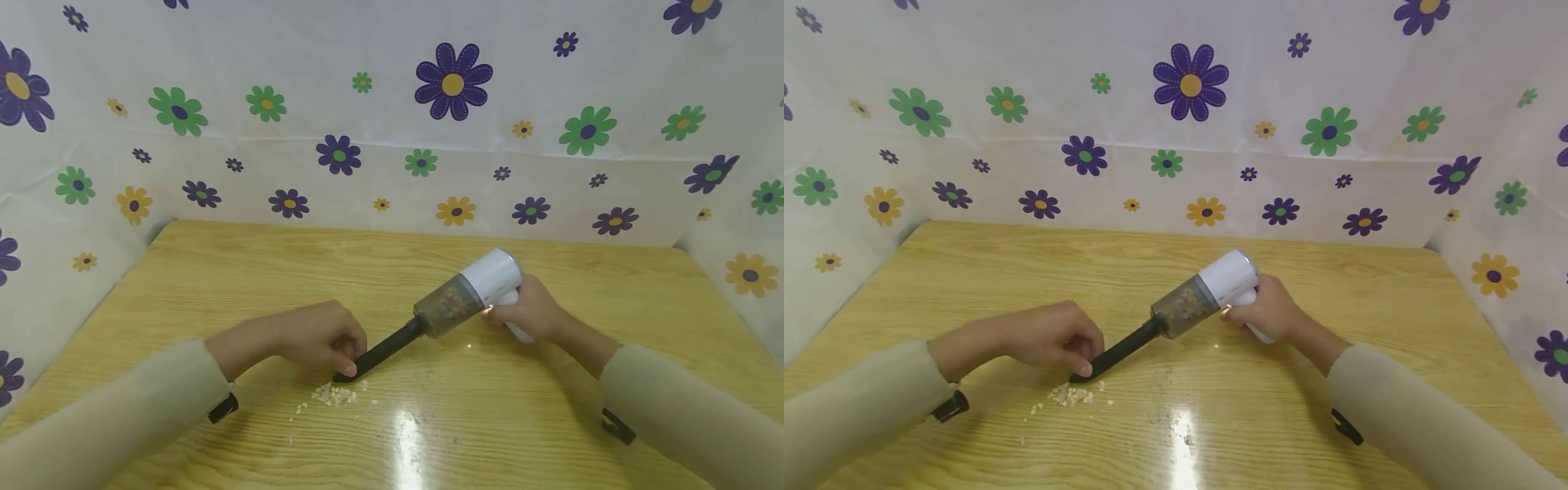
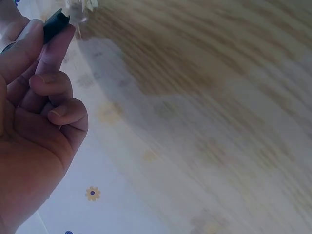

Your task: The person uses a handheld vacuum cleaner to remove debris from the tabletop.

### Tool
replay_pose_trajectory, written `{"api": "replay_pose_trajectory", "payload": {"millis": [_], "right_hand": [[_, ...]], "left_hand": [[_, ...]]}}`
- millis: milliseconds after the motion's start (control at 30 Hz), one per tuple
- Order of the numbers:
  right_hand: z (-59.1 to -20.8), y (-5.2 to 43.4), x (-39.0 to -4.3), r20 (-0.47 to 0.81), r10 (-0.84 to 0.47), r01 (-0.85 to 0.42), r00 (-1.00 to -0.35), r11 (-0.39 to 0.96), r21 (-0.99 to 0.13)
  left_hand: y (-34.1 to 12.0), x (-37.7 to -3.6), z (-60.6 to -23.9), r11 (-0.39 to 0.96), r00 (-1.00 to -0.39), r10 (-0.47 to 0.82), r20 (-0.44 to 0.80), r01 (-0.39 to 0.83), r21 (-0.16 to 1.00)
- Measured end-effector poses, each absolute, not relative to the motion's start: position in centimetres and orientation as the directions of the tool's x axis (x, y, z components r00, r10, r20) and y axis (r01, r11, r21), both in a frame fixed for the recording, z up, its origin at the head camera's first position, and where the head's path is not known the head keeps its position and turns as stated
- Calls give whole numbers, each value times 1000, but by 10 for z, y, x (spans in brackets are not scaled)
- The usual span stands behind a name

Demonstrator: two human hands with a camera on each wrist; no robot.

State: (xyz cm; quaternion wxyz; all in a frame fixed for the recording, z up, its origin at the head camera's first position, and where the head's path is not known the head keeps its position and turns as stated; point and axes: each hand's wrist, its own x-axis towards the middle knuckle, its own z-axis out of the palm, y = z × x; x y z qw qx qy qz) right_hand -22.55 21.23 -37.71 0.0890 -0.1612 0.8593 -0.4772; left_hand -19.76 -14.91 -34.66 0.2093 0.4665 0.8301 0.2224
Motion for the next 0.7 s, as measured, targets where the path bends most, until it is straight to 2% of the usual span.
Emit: {"api": "replay_pose_trajectory", "payload": {"millis": [400, 700], "right_hand": [[-379, 233, -215, 4, -371, -192, -929, 470, -861], [-377, 244, -202, 9, -343, -196, -939, 513, -836]], "left_hand": [[-128, -195, -347, 451, -447, 880, -160, 683, 574], [-115, -189, -347, 447, -425, 885, -190, 666, 597]]}}
